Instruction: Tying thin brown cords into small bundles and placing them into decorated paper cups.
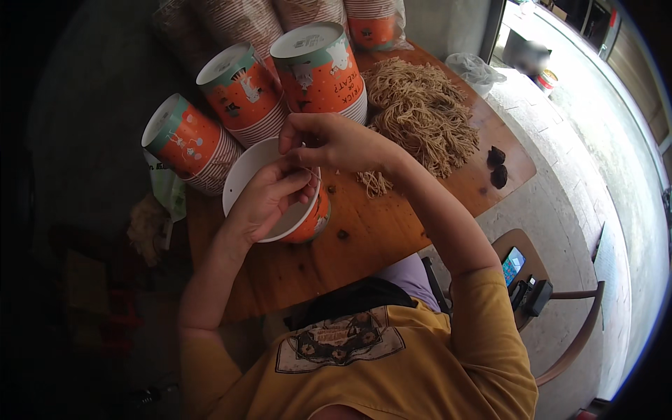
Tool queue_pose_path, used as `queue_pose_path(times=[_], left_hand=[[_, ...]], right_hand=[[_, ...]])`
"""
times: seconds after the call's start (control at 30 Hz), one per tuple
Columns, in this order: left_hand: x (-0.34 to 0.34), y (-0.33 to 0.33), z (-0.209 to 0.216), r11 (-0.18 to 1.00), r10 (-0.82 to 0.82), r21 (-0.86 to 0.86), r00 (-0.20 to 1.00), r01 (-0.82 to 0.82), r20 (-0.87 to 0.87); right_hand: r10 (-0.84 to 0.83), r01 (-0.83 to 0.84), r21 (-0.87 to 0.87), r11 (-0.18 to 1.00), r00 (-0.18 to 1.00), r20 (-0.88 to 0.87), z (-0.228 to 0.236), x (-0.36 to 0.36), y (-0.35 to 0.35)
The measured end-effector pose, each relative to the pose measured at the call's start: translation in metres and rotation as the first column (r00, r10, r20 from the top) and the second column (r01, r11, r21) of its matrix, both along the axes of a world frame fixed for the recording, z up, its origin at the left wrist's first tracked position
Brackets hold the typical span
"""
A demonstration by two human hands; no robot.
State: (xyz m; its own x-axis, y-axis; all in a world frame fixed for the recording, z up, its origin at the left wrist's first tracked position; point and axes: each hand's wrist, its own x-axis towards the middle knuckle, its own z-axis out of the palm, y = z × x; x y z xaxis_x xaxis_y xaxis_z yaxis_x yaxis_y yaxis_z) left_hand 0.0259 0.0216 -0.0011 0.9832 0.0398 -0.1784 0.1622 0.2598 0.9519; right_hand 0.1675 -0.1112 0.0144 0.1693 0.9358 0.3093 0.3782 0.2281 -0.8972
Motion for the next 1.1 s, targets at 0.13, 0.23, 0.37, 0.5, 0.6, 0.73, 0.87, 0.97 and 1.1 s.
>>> queue_pose_path(times=[0.13, 0.23, 0.37, 0.5, 0.6, 0.73, 0.87, 0.97, 1.1], left_hand=[[0.002, -0.002, 0.004, 0.997, 0.03, 0.067, 1.0, -0.03, 0.004], [0.005, -0.003, 0.004, 0.993, 0.03, 0.11, 0.999, -0.031, 0.019], [0.007, -0.004, 0.003, 0.99, 0.008, 0.14, 1.0, -0.005, -0.02], [0.008, -0.002, 0.001, 0.998, 0.01, 0.056, 1.0, -0.008, -0.026], [0.009, 0.0, 0.001, 0.998, 0.015, 0.056, 0.999, -0.013, -0.037], [0.008, 0.002, -0.001, 0.998, 0.006, 0.062, 1.0, -0.005, -0.023], [0.011, 0.0, 0.002, 0.998, 0.02, 0.06, 0.999, -0.018, -0.031], [0.01, -0.001, 0.003, 0.997, 0.022, 0.073, 0.999, -0.019, -0.039], [0.01, 0.001, 0.0, 0.999, 0.049, 0.02, 0.998, -0.048, -0.039]], right_hand=[[0.059, -0.059, 0.006, 0.998, 0.997, -0.053, 0.002, 0.0, 0.002], [0.005, -0.011, -0.077, 0.997, 0.997, -0.072, 0.007, 0.0, 0.001], [-0.039, 0.035, -0.055, 0.998, 0.997, -0.064, -0.008, 0.009, 0.005], [-0.283, 0.277, 0.06, 0.959, 0.951, 0.125, -0.021, 0.009, -0.004], [-0.473, 0.402, 0.275, 0.873, 0.835, 0.28, -0.03, 0.003, -0.017], [-0.55, 0.429, 0.386, 0.817, 0.782, 0.294, -0.035, -0.022, -0.031], [-0.631, 0.484, 0.419, 0.768, 0.686, 0.364, -0.042, -0.029, -0.036], [-0.638, 0.512, 0.394, 0.763, 0.694, 0.334, -0.045, -0.035, -0.035], [-0.597, 0.565, 0.229, 0.793, 0.796, 0.104, -0.049, -0.052, -0.03]])
